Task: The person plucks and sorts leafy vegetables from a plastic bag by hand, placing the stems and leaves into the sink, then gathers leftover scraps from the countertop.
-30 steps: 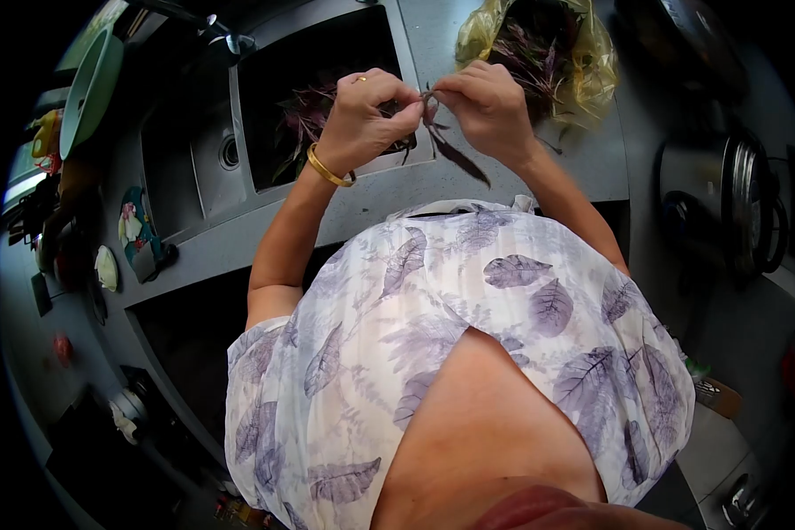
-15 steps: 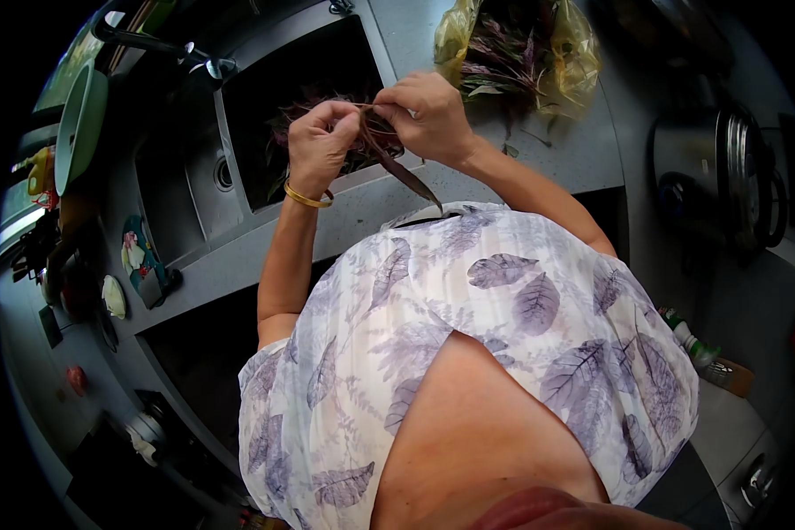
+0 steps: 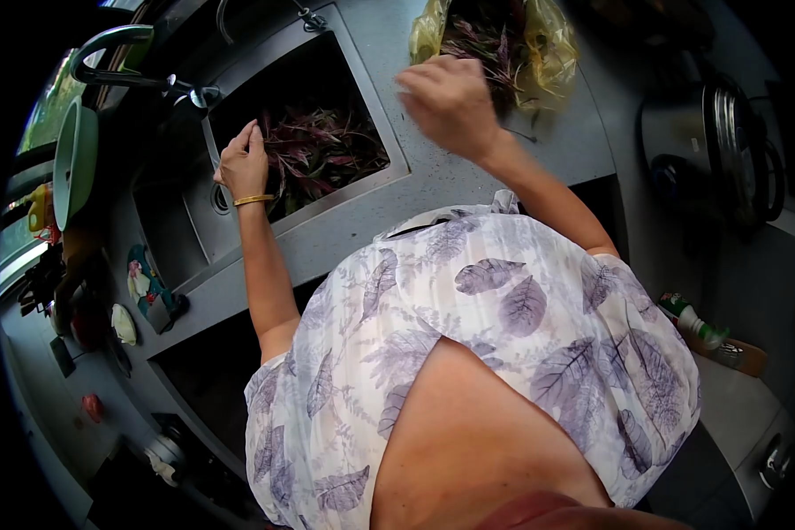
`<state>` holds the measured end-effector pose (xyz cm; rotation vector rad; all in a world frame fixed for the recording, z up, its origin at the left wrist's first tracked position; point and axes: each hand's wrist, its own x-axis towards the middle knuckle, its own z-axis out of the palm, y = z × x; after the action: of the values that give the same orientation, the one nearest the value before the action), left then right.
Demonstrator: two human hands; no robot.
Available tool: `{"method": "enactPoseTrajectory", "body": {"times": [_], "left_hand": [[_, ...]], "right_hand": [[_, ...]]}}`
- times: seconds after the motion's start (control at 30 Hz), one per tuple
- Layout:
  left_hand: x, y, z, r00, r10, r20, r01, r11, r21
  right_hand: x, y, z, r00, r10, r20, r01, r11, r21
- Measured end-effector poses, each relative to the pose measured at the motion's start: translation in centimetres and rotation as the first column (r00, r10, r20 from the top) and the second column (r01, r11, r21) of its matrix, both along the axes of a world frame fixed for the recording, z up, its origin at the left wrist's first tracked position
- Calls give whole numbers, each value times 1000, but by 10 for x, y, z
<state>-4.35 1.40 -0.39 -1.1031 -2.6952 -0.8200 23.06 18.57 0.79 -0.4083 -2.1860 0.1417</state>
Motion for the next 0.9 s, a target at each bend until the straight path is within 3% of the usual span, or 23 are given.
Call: {"method": "enactPoseTrajectory", "body": {"times": [0.17,0.27,0.4,0.5,0.53,0.6,0.63,0.73,0.9], "left_hand": [[20,8,16,992,6,123,-5,1000,-8],[28,24,19,984,-171,51,160,971,179],[54,47,31,936,-346,-62,349,896,273],[75,54,47,877,-468,-107,476,820,316],[82,57,50,855,-503,-127,514,787,342],[93,58,58,784,-601,-156,612,706,355],[101,60,64,755,-635,-161,646,680,347],[130,63,78,703,-669,-241,710,647,278],[154,80,80,612,-737,-288,786,528,320]], "right_hand": [[81,46,-26,878,-401,263,401,914,56],[98,49,-40,819,-405,406,432,902,29],[97,52,-48,859,-424,288,450,892,-29],[98,60,-28,842,-535,-64,534,845,-34],[99,60,-19,828,-526,-193,448,828,-336],[95,55,1,702,-583,-409,67,626,-777],[93,55,7,653,-572,-496,-80,599,-797],[91,50,12,607,-631,-483,-428,253,-868],[62,24,22,659,-491,-570,-604,106,-790]]}}
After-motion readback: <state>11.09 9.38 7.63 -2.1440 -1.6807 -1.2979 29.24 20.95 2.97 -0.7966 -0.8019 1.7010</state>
